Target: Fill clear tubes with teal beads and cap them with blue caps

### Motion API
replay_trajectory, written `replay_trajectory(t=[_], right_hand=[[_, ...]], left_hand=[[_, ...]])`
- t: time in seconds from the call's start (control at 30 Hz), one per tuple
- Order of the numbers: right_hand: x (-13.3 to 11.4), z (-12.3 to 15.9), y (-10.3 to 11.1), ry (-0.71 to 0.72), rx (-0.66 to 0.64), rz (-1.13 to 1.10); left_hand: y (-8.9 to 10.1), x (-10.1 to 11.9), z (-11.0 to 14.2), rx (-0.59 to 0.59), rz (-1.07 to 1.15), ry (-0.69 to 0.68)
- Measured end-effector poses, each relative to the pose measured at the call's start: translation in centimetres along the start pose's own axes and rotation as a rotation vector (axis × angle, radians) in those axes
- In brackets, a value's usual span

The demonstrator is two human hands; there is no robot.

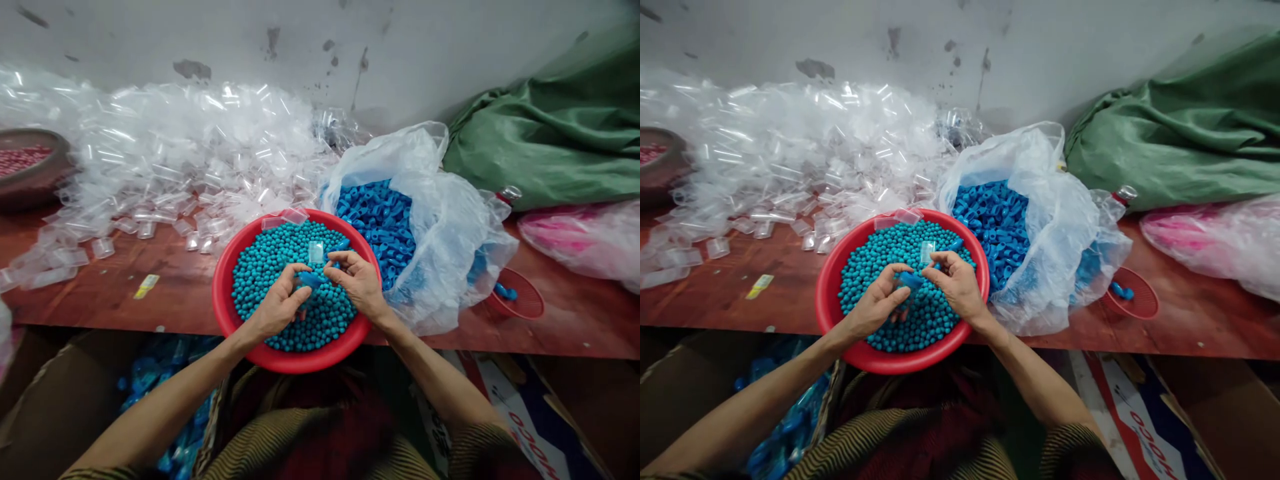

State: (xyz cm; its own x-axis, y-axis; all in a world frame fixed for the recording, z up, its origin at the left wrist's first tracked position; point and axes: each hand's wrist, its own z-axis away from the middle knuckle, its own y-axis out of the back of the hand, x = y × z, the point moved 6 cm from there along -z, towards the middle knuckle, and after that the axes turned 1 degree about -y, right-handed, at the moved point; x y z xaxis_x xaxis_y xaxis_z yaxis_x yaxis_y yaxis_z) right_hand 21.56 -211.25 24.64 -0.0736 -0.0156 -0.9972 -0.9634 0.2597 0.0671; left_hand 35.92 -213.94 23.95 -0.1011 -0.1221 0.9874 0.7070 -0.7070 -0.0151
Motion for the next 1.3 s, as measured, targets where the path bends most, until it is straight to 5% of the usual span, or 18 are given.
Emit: replay_trajectory(t=[0.1, 0.27, 0.47, 0.63, 0.93, 1.17, 1.3], right_hand=[[-0.6, 0.7, -0.8, 0.136, 0.031, 0.213], [-1.2, 2.7, -3.7, 0.408, -0.211, 0.621], [-1.1, 3.3, -4.4, 0.445, -0.271, 0.823], [-1.7, 3.7, -4.4, 0.464, -0.191, 0.877], [-1.5, 3.6, -5.0, 0.476, -0.285, 0.944], [-1.3, 3.4, -3.4, 0.463, -0.252, 0.669], [-1.8, 3.3, -3.1, 0.455, -0.290, 0.688]], left_hand=[[-0.7, 0.0, 0.2, 0.011, -0.013, -0.019], [-1.0, -0.2, 0.5, 0.075, -0.017, -0.039], [-0.6, 0.9, 0.3, 0.077, -0.072, -0.154], [-1.1, 1.2, 0.4, 0.023, -0.055, -0.123], [-1.3, 0.8, 0.7, 0.215, -0.133, -0.204], [-1.1, 0.6, 0.5, 0.098, 0.255, -0.085], [-0.9, 0.7, 0.7, 0.099, 0.290, -0.080]])
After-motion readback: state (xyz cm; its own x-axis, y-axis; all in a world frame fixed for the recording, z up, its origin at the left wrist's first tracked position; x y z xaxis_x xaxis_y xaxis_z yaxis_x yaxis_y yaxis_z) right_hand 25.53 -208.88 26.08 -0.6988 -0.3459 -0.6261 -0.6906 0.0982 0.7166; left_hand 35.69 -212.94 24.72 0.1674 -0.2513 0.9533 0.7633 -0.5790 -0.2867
